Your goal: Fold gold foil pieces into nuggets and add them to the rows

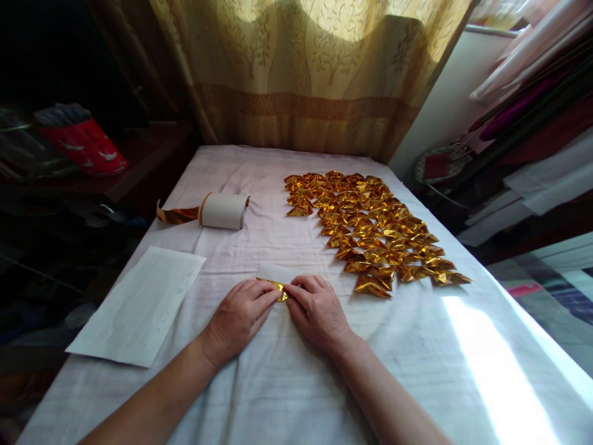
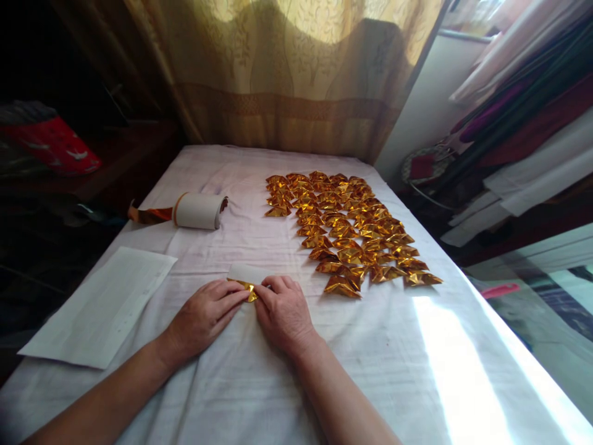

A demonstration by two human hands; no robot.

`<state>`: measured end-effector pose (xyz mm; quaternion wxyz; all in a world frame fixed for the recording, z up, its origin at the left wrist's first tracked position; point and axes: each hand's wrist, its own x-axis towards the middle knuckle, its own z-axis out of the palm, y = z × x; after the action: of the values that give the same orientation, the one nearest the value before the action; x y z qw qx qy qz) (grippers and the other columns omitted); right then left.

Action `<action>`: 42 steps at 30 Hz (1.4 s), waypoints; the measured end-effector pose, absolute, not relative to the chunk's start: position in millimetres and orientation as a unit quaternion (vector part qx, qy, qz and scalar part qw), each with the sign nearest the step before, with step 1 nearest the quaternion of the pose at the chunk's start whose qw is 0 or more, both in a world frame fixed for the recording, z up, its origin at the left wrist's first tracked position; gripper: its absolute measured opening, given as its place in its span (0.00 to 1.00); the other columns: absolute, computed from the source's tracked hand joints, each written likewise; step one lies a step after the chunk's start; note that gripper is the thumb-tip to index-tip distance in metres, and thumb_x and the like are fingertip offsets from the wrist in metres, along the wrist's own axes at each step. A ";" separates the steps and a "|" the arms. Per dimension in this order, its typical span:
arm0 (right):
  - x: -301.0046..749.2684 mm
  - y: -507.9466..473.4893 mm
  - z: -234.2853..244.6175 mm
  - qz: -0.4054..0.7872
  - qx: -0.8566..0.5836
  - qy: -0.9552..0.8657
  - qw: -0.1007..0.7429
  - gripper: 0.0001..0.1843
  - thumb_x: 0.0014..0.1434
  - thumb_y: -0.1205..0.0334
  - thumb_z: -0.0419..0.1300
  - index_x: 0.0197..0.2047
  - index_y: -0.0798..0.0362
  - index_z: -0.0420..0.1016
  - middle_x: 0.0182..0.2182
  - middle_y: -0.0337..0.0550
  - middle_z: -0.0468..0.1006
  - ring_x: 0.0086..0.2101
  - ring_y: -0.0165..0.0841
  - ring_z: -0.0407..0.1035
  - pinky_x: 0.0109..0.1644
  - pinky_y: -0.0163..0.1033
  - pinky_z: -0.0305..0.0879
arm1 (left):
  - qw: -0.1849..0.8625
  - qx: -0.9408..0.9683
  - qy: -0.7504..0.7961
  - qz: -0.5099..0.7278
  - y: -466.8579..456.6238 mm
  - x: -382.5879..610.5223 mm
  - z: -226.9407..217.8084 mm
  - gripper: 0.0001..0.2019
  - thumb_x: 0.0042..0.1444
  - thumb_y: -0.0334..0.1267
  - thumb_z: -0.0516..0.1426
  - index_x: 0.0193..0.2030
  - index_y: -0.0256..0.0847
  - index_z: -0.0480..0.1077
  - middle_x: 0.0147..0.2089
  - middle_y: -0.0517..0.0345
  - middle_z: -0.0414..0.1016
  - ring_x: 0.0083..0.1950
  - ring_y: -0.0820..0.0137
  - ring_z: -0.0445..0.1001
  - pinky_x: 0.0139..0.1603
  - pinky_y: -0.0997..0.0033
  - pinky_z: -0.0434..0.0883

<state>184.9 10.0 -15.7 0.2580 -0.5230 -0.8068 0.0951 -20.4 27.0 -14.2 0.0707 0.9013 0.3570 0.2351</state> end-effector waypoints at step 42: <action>178.2 28.7 -32.7 -0.036 -0.627 -0.748 0.215 0.13 0.66 0.54 0.58 0.31 0.50 0.70 0.26 0.40 0.75 0.28 0.36 0.67 0.34 0.40 0.53 | 0.041 0.847 0.472 0.241 33.5 -17.2 -15.2 0.07 0.65 0.37 0.52 0.47 0.40 0.68 0.35 0.57 0.75 0.41 0.64 0.72 0.48 0.60 0.64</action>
<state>178.2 28.7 -32.7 0.2151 -0.6272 -0.7477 -0.0363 -17.2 33.5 -15.2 0.0405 0.8470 0.4720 0.2412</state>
